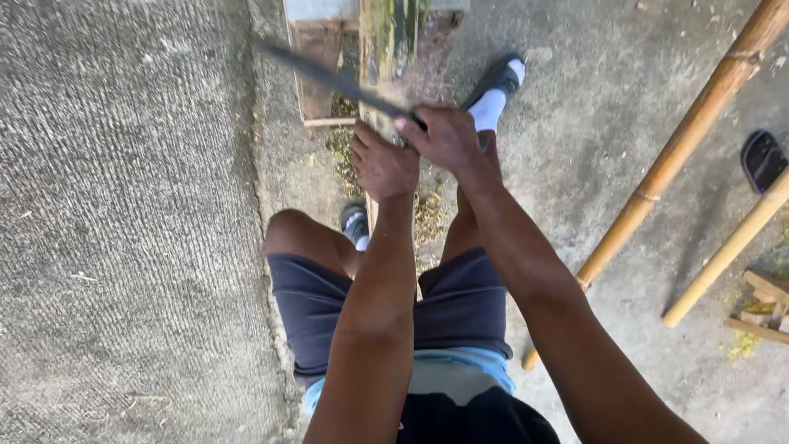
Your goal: Shave the outer layer of a bamboo pole using a large knife.
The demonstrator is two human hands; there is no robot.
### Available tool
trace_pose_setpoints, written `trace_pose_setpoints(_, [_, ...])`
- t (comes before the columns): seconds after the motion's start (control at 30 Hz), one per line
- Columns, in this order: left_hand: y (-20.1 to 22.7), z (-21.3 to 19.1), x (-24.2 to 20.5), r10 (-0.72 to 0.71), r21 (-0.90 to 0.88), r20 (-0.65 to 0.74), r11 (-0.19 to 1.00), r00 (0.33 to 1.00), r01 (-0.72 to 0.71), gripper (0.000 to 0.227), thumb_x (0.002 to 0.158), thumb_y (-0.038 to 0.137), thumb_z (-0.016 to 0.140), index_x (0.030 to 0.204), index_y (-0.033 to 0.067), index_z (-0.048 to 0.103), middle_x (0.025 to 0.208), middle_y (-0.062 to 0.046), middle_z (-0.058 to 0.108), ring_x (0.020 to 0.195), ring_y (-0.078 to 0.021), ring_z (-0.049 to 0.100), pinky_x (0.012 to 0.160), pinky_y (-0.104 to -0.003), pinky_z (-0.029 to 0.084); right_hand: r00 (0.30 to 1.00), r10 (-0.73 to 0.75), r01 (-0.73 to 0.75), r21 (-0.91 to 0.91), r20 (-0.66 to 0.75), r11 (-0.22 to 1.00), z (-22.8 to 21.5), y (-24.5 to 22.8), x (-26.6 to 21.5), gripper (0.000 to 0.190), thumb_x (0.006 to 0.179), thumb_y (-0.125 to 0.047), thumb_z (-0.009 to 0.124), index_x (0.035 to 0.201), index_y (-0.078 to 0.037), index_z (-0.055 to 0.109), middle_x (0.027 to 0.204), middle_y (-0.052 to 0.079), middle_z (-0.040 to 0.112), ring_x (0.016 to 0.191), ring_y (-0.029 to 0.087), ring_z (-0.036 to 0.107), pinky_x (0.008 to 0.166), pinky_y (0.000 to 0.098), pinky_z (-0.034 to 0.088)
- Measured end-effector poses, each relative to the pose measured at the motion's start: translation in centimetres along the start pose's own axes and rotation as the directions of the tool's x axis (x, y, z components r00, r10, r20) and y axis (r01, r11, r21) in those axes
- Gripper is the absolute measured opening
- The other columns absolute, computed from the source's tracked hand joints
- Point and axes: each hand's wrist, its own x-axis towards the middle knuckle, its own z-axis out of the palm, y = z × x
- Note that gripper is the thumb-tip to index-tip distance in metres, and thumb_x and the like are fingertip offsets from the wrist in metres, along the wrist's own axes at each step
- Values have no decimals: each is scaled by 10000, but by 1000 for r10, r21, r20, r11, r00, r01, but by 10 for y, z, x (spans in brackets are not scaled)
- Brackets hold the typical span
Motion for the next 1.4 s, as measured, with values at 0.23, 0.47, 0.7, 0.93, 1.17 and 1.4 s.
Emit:
trace_pose_setpoints(0.23, [8,-12,-7,17,27,26,999,1000,-17,1034,795,572,788,1457,-35,275,1343,-282,492,1253,-472,517,1030,-552,473,998,-67,67,-24,-17,997,8,11,-5,410,1017,-478,640,905,-88,698,713,116,679,623,300,680,590,436,526])
trace_pose_setpoints(0.47, [4,-3,-6,-13,36,15,999,1000,13,986,814,594,743,1465,-10,316,1368,-266,502,1293,-448,526,1052,-527,492,998,65,-64,60,-26,996,10,10,-6,479,1027,-530,654,823,-97,674,670,138,654,656,337,691,622,459,535])
trace_pose_setpoints(0.7, [8,-6,-5,-59,50,54,997,997,56,1069,800,611,737,1511,-26,256,1418,-253,465,1309,-443,494,1037,-529,464,995,43,-34,98,-90,995,8,5,-16,475,1021,-494,643,818,-65,634,644,150,619,622,367,666,583,469,512])
trace_pose_setpoints(0.93, [-8,4,-2,18,18,-19,1000,1000,-17,1088,838,679,653,1527,-48,227,1454,-295,429,1319,-478,466,1051,-545,432,987,153,-135,254,-54,958,27,8,-17,473,1024,-469,633,798,-53,633,616,153,594,586,365,641,569,472,485])
trace_pose_setpoints(1.17, [-18,17,4,1,-188,-21,982,1000,-5,777,1014,545,331,1544,-23,361,1463,-303,489,1304,-504,517,1080,-562,429,978,-68,87,91,-197,992,47,12,-35,497,1039,-494,599,782,-71,646,672,150,630,617,357,650,576,452,494])
trace_pose_setpoints(1.4, [-6,5,4,18,-125,-14,992,1000,-20,765,1056,551,252,1557,-25,296,1514,-316,416,1320,-517,474,1070,-574,396,977,127,-88,215,-173,973,35,4,-32,441,1051,-463,576,835,-98,696,651,148,640,612,356,676,600,455,529])
